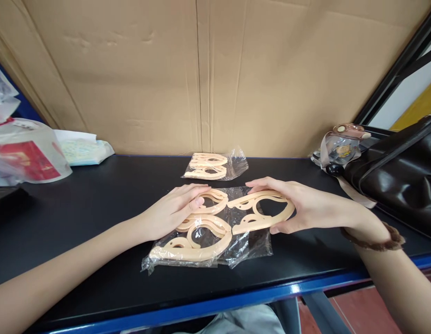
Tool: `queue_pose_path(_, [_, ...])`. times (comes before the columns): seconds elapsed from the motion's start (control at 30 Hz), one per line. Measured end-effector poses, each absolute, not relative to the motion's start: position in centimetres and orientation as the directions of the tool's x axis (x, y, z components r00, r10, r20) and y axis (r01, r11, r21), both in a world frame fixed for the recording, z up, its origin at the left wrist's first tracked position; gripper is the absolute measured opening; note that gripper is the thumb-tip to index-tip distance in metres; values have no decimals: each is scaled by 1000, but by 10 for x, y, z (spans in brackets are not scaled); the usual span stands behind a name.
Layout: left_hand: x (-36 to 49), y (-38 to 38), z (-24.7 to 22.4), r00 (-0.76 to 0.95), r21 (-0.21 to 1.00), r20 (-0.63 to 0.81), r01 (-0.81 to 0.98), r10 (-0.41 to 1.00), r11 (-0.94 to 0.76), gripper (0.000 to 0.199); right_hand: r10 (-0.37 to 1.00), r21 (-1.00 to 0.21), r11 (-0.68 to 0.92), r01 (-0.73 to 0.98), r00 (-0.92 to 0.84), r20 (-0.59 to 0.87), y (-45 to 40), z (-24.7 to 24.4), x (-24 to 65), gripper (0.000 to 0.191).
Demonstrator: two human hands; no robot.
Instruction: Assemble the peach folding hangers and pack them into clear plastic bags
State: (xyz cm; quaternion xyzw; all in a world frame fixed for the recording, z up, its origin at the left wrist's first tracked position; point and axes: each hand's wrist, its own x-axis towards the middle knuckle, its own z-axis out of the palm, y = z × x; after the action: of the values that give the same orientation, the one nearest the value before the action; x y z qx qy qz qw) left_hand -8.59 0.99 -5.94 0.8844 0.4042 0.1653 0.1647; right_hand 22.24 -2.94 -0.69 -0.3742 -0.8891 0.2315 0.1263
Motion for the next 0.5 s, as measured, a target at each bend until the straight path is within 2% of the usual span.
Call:
queue_pose_path(0.37, [-83, 7, -59, 601, 441, 213, 645, 771, -624, 55, 744, -575, 560, 596, -667, 33, -22, -29, 203, 83])
queue_pose_path(0.5, [-84, 8, -60, 616, 416, 192, 654, 764, -632, 55, 740, -603, 588, 539, -659, 132, -24, -35, 194, 85])
